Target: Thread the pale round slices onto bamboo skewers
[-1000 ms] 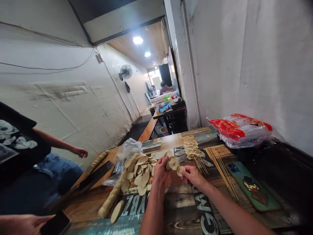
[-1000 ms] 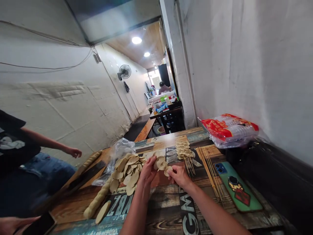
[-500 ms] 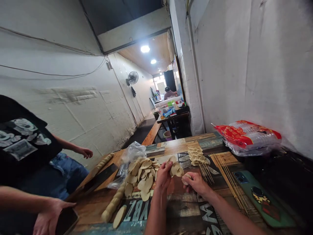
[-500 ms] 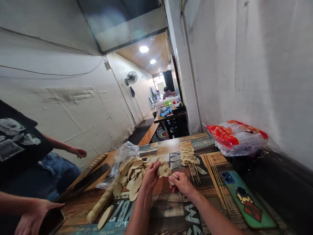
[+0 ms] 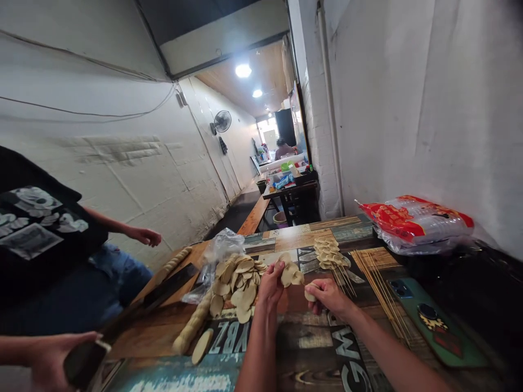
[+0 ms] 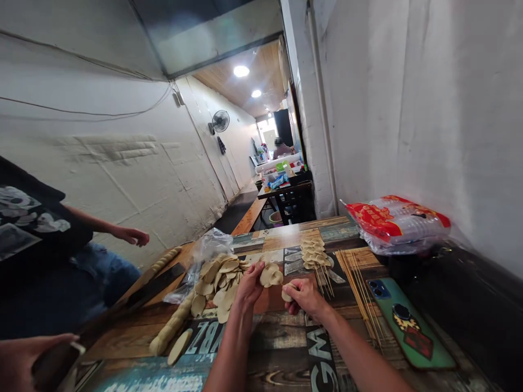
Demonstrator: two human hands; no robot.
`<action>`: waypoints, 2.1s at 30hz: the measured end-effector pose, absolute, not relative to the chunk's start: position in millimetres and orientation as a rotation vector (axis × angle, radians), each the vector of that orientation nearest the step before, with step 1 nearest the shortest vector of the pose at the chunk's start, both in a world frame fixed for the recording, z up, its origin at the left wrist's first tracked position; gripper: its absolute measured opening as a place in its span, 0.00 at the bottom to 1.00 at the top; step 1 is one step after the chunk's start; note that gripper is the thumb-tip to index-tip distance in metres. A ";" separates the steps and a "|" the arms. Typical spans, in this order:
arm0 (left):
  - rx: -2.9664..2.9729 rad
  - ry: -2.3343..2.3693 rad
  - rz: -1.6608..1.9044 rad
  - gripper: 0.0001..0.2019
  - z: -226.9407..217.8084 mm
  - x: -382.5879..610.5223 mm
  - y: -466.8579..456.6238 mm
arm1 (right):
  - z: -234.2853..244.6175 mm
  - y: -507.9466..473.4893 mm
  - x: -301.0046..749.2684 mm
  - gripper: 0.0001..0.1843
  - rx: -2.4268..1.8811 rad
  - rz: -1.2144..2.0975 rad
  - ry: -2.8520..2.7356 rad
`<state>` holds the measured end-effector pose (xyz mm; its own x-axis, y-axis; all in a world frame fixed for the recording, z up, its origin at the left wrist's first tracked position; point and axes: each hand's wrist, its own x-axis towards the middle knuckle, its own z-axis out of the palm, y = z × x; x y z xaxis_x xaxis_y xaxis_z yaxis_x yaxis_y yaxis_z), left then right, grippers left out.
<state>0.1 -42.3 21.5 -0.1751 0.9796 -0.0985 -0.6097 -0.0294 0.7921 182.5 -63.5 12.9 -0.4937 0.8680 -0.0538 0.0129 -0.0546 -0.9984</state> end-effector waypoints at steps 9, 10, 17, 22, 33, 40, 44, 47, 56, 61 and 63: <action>0.469 0.861 1.656 0.12 14.6 -30.0 -35.1 | 10.3 -61.8 187.7 0.23 -0.993 1.673 -1.630; 0.442 0.870 1.679 0.11 14.4 -35.9 -34.8 | 11.7 -61.8 189.4 0.23 -0.994 1.688 -1.646; 0.201 0.979 1.918 0.08 15.1 -74.0 -37.4 | 23.9 -61.1 218.4 0.19 -1.062 1.794 -1.828; 0.158 0.954 1.962 0.09 18.0 -73.7 -39.4 | 11.8 -53.9 225.8 0.24 -1.162 1.469 -2.116; 0.343 0.807 1.834 0.12 25.8 -41.3 -38.9 | 27.1 -70.7 206.6 0.25 -1.487 0.409 -2.177; 0.366 0.791 1.909 0.13 25.6 -41.0 -40.2 | 13.0 -78.2 187.8 0.10 -1.123 0.423 -2.317; 0.361 0.750 1.861 0.15 28.2 -30.1 -41.9 | -1.0 -76.2 174.5 0.11 -0.992 0.579 -2.113; 0.492 0.707 1.785 0.17 31.0 -15.4 -44.2 | -7.2 -66.2 164.3 0.20 -0.961 0.863 -1.859; 0.596 0.672 1.666 0.18 33.6 -1.4 -46.3 | 28.1 -44.2 130.2 0.25 -0.954 1.541 -1.445; 0.605 0.663 1.695 0.18 32.8 -5.7 -45.8 | 37.7 -43.6 117.6 0.24 -0.988 1.550 -1.449; 0.599 0.661 1.701 0.17 31.7 -6.3 -45.3 | 36.7 -43.8 117.9 0.24 -0.973 1.562 -1.436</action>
<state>-6.3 -45.3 31.7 -0.2125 0.9760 0.0477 -0.6880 -0.1841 0.7020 117.9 -43.8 36.7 -0.3976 0.9172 -0.0278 -0.0495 -0.0516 -0.9974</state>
